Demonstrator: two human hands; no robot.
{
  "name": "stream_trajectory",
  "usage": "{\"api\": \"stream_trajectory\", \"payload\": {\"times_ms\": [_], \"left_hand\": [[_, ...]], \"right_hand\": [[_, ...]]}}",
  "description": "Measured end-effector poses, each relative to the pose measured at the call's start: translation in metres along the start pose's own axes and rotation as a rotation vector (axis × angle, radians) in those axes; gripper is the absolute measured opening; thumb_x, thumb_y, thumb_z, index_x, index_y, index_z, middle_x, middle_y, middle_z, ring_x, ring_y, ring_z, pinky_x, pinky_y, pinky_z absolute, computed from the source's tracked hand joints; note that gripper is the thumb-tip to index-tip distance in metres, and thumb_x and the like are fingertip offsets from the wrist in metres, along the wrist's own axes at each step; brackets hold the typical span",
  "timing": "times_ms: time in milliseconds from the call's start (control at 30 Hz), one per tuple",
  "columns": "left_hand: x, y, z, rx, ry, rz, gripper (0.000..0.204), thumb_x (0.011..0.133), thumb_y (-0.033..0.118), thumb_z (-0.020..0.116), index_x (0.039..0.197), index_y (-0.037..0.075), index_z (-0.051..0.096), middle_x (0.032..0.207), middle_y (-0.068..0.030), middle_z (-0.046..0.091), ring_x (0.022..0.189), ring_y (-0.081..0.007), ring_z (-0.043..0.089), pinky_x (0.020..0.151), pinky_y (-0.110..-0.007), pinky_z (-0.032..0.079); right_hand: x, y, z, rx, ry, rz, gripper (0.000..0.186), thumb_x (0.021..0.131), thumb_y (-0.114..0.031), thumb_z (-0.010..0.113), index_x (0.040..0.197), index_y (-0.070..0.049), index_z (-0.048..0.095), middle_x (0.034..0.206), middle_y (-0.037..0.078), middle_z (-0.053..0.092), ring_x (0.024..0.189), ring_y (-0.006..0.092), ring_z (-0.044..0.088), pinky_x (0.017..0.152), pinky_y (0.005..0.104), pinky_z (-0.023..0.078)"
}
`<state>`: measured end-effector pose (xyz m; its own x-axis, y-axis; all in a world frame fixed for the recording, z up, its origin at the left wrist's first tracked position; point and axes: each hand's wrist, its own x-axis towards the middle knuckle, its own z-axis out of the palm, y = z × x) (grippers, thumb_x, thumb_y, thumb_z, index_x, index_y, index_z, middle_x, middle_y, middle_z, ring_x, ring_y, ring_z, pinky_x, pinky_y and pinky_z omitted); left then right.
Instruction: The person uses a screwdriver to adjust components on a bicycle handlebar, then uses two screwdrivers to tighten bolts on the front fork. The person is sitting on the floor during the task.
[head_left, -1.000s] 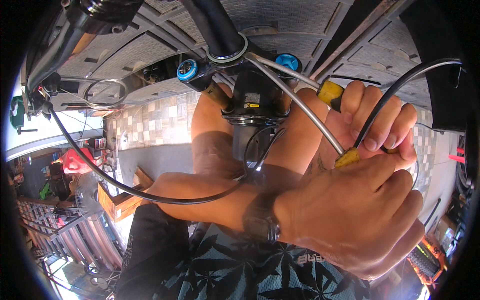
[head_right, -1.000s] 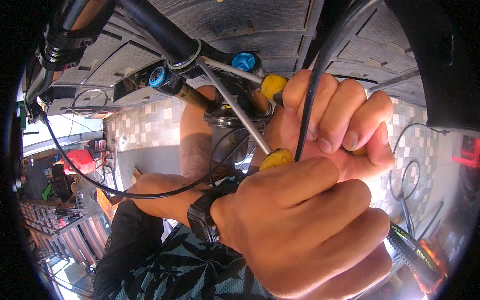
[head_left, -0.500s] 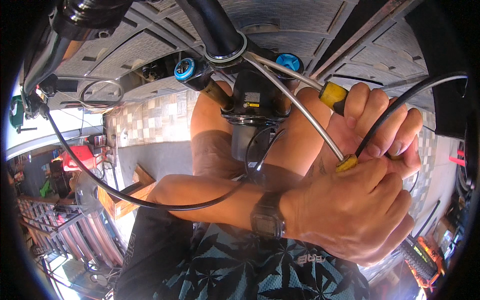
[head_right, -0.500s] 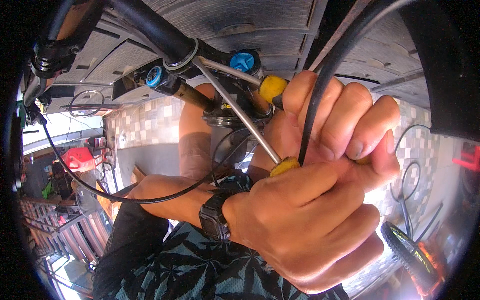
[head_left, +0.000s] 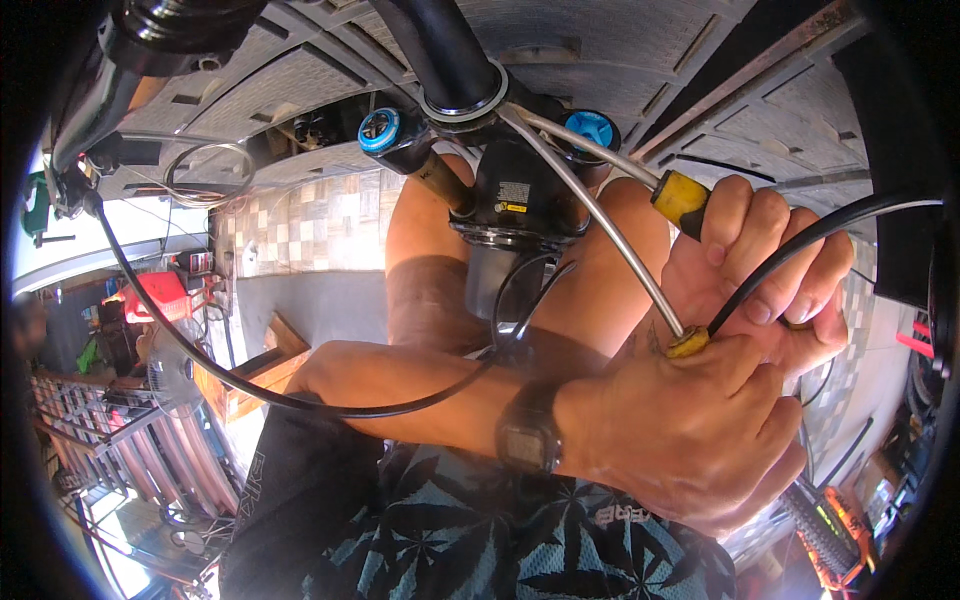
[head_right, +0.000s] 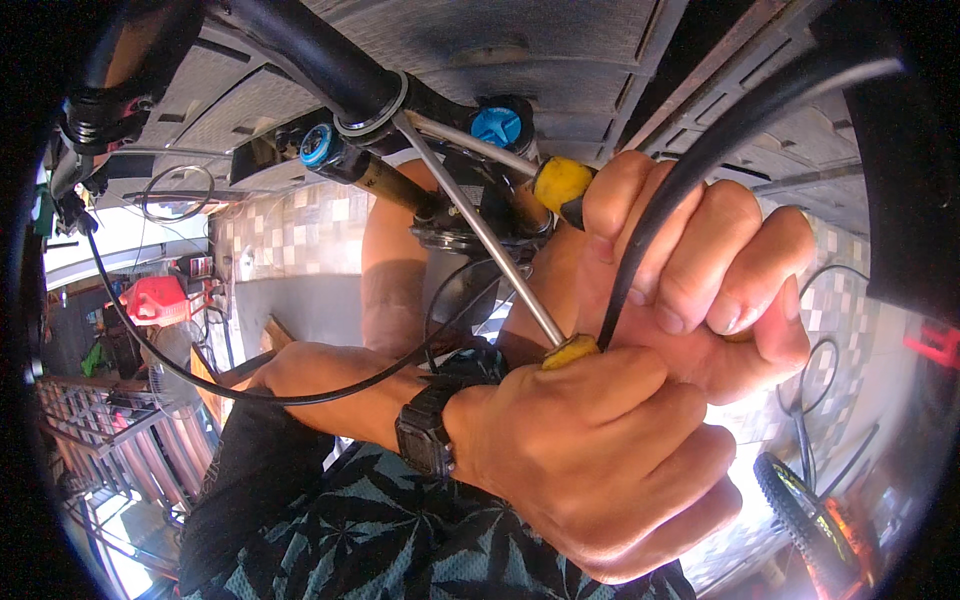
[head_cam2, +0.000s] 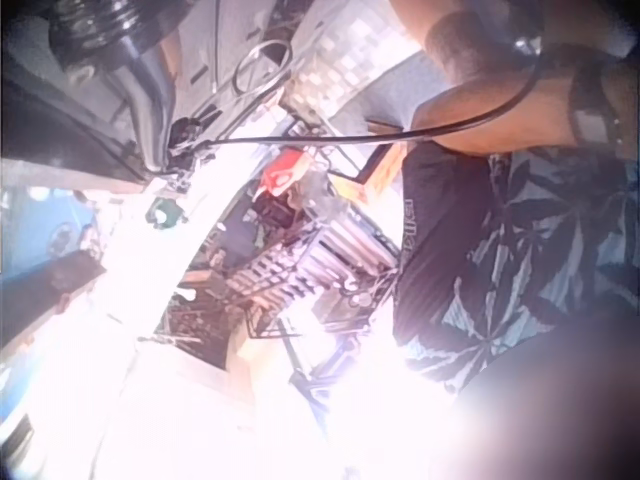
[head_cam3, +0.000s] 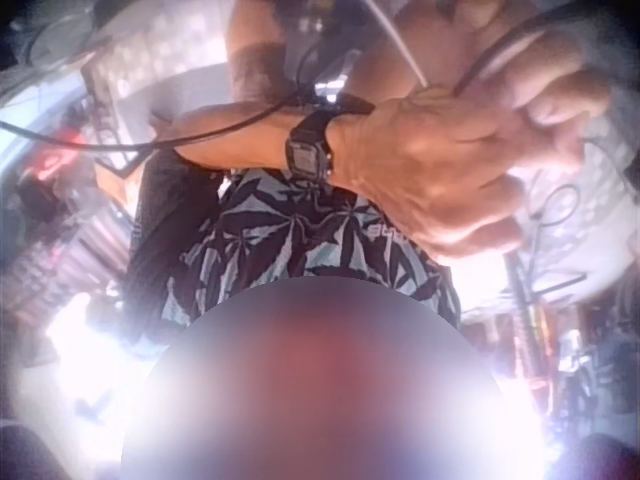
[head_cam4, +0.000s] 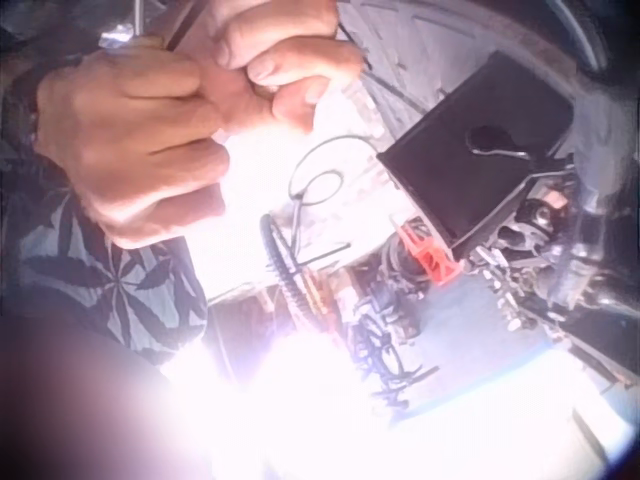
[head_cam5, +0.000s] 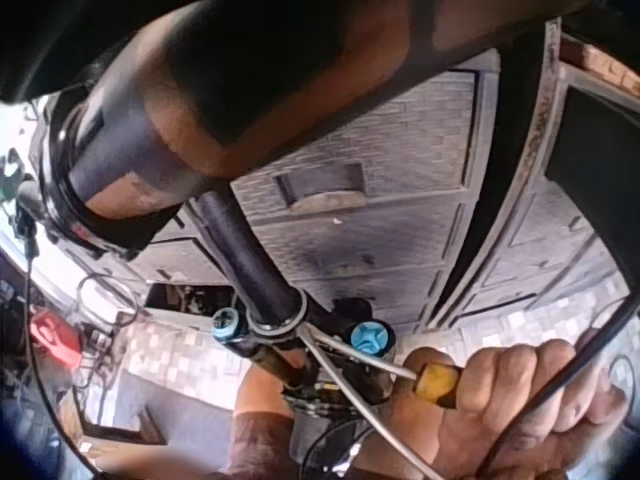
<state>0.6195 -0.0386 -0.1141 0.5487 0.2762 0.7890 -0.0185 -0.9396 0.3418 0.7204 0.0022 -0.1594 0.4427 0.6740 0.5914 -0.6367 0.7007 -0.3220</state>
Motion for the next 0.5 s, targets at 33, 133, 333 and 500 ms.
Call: {"api": "stream_trajectory", "payload": {"times_ms": [33, 133, 333, 500], "left_hand": [[-0.001, 0.000, -0.001, -0.020, -0.027, -0.003, 0.031, 0.074, 0.030, 0.069, 0.062, 0.003, 0.060, 0.060, -0.0048, 0.050, 0.057, -0.0203, 0.051, 0.060, -0.037, 0.038], [-0.003, -0.003, -0.001, 0.012, -0.009, 0.011, 0.029, 0.074, 0.028, 0.069, 0.061, 0.005, 0.058, 0.060, -0.0038, 0.047, 0.057, -0.0190, 0.049, 0.059, -0.037, 0.036], [-0.011, -0.005, 0.000, -0.010, -0.007, 0.015, 0.027, 0.070, 0.019, 0.071, 0.056, 0.010, 0.050, 0.064, 0.0006, 0.036, 0.055, -0.0147, 0.039, 0.056, -0.034, 0.028], [-0.018, -0.007, 0.001, -0.040, -0.031, 0.034, 0.027, 0.069, 0.018, 0.072, 0.056, 0.010, 0.050, 0.064, 0.0006, 0.036, 0.055, -0.0148, 0.039, 0.055, -0.033, 0.027]], "right_hand": [[-0.001, 0.000, 0.001, 0.008, 0.010, 0.001, 0.022, 0.098, -0.026, 0.057, 0.079, -0.016, 0.061, 0.060, -0.003, 0.059, 0.052, 0.0116, 0.041, 0.061, 0.0328, 0.033], [-0.001, 0.002, 0.002, 0.000, -0.010, -0.002, 0.022, 0.098, -0.027, 0.057, 0.079, -0.016, 0.061, 0.062, -0.003, 0.060, 0.052, 0.0118, 0.041, 0.061, 0.0329, 0.034], [0.007, 0.003, -0.012, 0.012, -0.243, -0.024, 0.025, 0.108, -0.030, 0.041, 0.091, -0.016, 0.053, 0.073, 0.001, 0.056, 0.062, 0.0154, 0.048, 0.068, 0.0407, 0.039], [0.006, 0.002, -0.017, 0.014, -0.243, -0.038, 0.026, 0.107, -0.031, 0.042, 0.088, -0.016, 0.053, 0.072, 0.001, 0.057, 0.063, 0.0160, 0.051, 0.068, 0.0406, 0.042]]}}
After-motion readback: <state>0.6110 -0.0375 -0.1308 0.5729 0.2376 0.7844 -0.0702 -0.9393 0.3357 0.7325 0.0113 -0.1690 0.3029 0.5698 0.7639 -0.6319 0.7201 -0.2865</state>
